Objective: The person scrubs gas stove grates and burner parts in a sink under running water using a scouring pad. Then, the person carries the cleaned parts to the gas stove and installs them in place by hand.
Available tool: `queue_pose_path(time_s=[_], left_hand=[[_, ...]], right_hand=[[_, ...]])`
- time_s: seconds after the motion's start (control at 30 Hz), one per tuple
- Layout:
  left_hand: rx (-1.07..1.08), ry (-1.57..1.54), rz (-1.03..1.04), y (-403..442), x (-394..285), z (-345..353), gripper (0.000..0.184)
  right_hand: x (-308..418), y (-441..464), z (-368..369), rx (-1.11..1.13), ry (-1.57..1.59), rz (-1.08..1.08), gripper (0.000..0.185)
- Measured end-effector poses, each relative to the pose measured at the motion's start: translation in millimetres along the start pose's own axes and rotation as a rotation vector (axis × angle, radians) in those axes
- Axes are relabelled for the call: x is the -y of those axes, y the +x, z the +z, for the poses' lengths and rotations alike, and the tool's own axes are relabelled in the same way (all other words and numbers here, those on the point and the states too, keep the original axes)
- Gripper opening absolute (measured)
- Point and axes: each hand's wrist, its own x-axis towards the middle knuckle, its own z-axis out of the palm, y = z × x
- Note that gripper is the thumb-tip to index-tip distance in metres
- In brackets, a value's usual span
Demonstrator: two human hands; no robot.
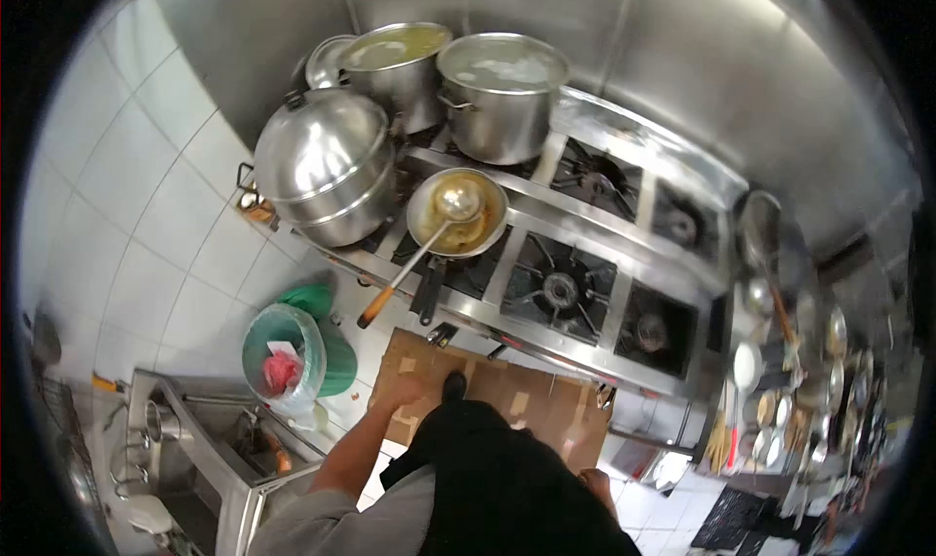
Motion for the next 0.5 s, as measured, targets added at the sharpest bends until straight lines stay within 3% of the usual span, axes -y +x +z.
queue_pose_path(time_s=[0.03,0.07,0.1,0.13,0.2,0.23,0.27,0.3,0.37,0.4,0.43,0.47,0.5], left_hand=[[-0.055,-0.219,-0.051,-3.7,12.5,-9.6,0.035],[-0.158,-0.78,-0.217,-26.0,4.1,-31.5,0.034],[-0.287,-0.874,-0.238,-33.2,-3.5,-55.6,0.041],[-0.354,-0.854,-0.223,-43.2,-19.2,-84.5,0.04],[-0.472,-0.912,-0.199,-61.0,-64.5,-134.9,0.043],[-0.41,-0.792,0.037,-67.5,-78.1,-149.7,0.042],[-0.425,-0.735,0.117,-74.0,-90.5,-162.9,0.045],[-0.421,-0.677,0.156,-70.7,-110.3,-167.1,0.047],[-0.348,-0.572,0.131,-56.2,-143.6,-166.1,0.055],[-0.289,-0.525,0.101,-43.5,-156.5,-167.5,0.06],[-0.169,-0.432,0.069,-34.6,-168.6,-168.9,0.061],[-0.192,-0.551,0.035,-23.7,-170.5,-157.7,0.064],[-0.274,-0.475,0.062,-29.1,-180.5,-150.9,0.063]], right_hand=[[23.6,-0.9,10.8,-0.052,0.115,0.097,0.019],[68.9,-5.5,24.9,-0.031,0.214,0.058,0.02],[111.1,-5.7,42.6,-0.005,0.096,-0.065,0.021],[161.3,-7.6,67.0,0.058,0.296,-0.048,0.023],[238.3,14.1,119.3,0.221,0.217,-0.154,0.026],[284.3,26.3,149.7,0.259,0.102,-0.161,0.026],[315.4,33.5,186.6,0.316,-0.017,-0.173,0.026],[321.5,63.8,217.9,0.421,0.119,-0.162,0.028],[340.0,119.4,271.4,0.602,0.016,-0.272,0.026],[353.5,136.0,294.6,0.73,0.258,-0.136,0.018],[365.5,154.1,310.3,0.933,0.293,-0.116,0.016],[378.7,148.3,333.2,0.831,0.339,-0.029,0.015],[389.9,144.4,352.7,0.719,0.38,0.053,0.016]])
